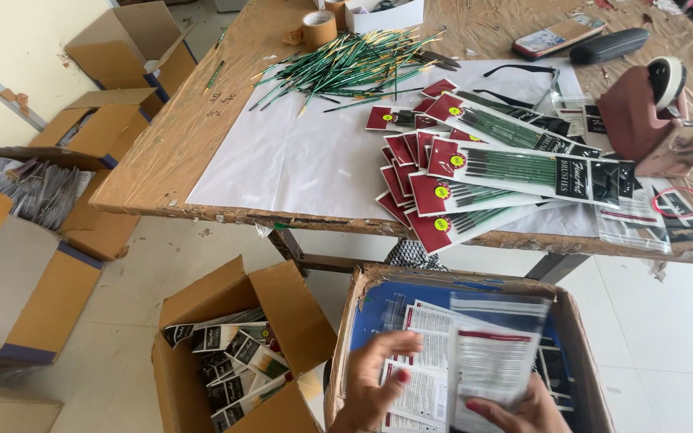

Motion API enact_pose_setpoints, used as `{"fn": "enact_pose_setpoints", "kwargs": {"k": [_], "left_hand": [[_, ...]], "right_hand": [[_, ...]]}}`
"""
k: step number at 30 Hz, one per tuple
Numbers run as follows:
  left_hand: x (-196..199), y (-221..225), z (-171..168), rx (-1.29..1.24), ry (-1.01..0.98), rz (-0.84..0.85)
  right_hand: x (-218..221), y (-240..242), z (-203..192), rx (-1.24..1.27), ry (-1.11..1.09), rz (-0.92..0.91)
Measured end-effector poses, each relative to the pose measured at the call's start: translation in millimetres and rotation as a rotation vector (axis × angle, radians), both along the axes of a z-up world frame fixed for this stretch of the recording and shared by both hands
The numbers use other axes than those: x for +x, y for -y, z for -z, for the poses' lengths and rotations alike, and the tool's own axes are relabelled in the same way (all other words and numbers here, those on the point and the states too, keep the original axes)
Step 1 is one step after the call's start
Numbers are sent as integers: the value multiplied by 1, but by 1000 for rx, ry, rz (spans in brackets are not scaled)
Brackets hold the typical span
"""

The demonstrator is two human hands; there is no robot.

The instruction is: The person picks up paintbrushes from a box, slides them into individual plastic sleeves, and sets the sleeved brushes back into the box.

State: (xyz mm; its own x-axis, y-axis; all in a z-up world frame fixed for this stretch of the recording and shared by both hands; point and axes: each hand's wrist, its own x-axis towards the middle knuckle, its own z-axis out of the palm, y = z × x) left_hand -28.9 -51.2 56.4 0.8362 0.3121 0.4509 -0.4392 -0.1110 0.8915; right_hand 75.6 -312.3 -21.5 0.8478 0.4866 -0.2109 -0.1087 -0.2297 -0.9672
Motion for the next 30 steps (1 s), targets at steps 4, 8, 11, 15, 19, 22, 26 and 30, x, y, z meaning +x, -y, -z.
{"fn": "enact_pose_setpoints", "kwargs": {"k": [4, 8, 11, 15, 19, 22, 26, 30], "left_hand": [[11, 37, -33, 129, -104, 263], [32, 48, -14, 55, -151, 131], [31, 47, -47, 82, -208, 213], [31, 54, -56, 2, -218, 187], [27, 61, -59, -174, -258, 307], [20, 65, -51, -191, -173, 341], [14, 64, -54, -232, -311, 350], [11, 67, -52, -44, -230, 317]], "right_hand": [[-1, 2, 43, 134, -108, -39], [-2, -2, 2, 155, -160, 39], [-1, -9, -86, 42, 43, -90], [1, 2, -156, -125, 876, 220], [1, -20, -203, -329, 1368, -130], [3, -34, -213, -387, 1507, -368], [12, -33, -189, -463, 1556, -458], [32, -29, -183, -427, 1433, -541]]}}
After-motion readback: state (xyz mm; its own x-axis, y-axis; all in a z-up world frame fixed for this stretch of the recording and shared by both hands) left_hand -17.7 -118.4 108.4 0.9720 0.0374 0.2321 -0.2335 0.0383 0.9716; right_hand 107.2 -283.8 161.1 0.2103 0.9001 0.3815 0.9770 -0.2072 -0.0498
